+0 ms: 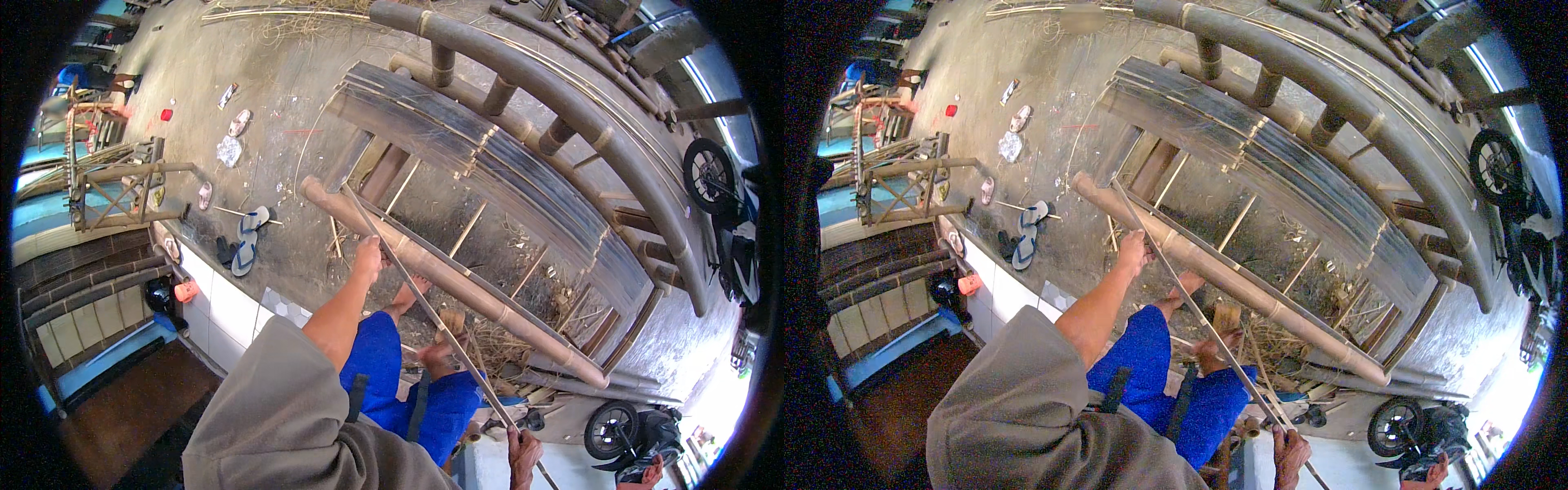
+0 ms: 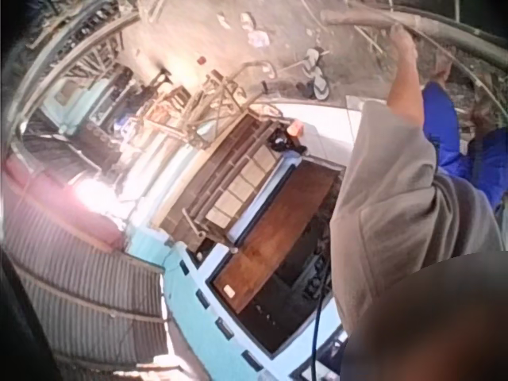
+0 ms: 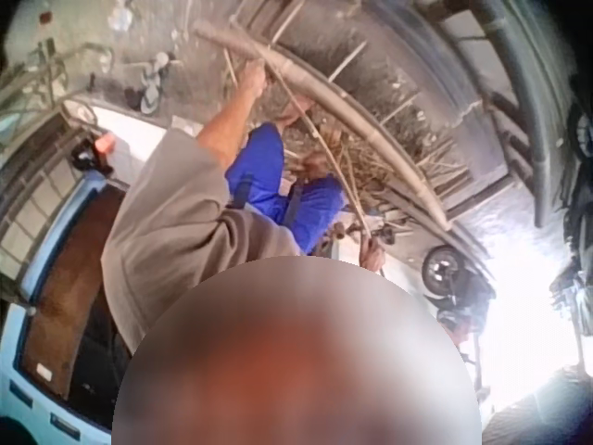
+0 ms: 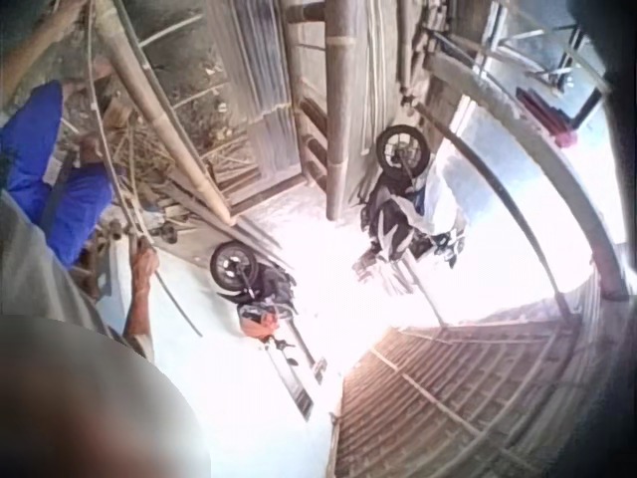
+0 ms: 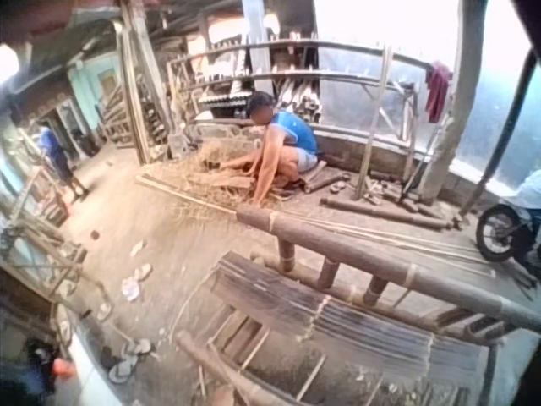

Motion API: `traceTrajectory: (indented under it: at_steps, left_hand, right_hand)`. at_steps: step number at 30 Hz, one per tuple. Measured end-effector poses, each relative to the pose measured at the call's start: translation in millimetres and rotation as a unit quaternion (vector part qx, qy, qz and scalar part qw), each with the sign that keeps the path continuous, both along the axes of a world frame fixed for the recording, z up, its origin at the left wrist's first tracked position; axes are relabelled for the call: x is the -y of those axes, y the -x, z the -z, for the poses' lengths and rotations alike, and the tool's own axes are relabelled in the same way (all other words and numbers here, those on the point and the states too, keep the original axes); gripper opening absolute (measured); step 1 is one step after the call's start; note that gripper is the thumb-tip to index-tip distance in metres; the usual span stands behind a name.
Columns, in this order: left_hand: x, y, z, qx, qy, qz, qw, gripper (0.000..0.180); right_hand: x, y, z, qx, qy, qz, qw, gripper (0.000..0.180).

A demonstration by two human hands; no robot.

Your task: The person uses a curved blade to shave and smooth a long bamboo pole. They repeatedly rotate the pole, shave its surface, and inspect the result while working in a cluttered workshop.

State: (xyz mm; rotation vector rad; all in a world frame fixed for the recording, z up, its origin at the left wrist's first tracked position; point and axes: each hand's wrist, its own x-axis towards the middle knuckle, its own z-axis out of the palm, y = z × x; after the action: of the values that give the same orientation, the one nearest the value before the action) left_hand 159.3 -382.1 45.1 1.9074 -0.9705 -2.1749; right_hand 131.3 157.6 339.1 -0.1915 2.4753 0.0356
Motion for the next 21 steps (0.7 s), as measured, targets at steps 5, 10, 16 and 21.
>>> traceTrajectory:
  at_steps: [5, 10, 16, 21]
  left_hand:
    - [4, 12, 21, -0.003, -0.018, -0.043, 0.999, 0.025]
    - [-4, 16, 31, -0.004, 0.007, -0.092, 0.996, 0.024]
    - [-8, 26, 34, -0.022, 0.058, -0.147, 0.987, 0.026]
    - [-7, 49, 43, 0.042, 0.045, -0.121, 0.991, 0.026]
  right_hand:
    - [8, 25, 9, 0.007, -0.024, -0.025, 0.999, 0.056]
    - [7, 58, 10, 0.001, -0.021, -0.049, 0.999, 0.057]
    - [7, 108, 18, 0.013, -0.035, -0.116, 0.993, 0.055]
    - [3, 147, 52, 0.001, 0.0, -0.127, 0.992, 0.05]
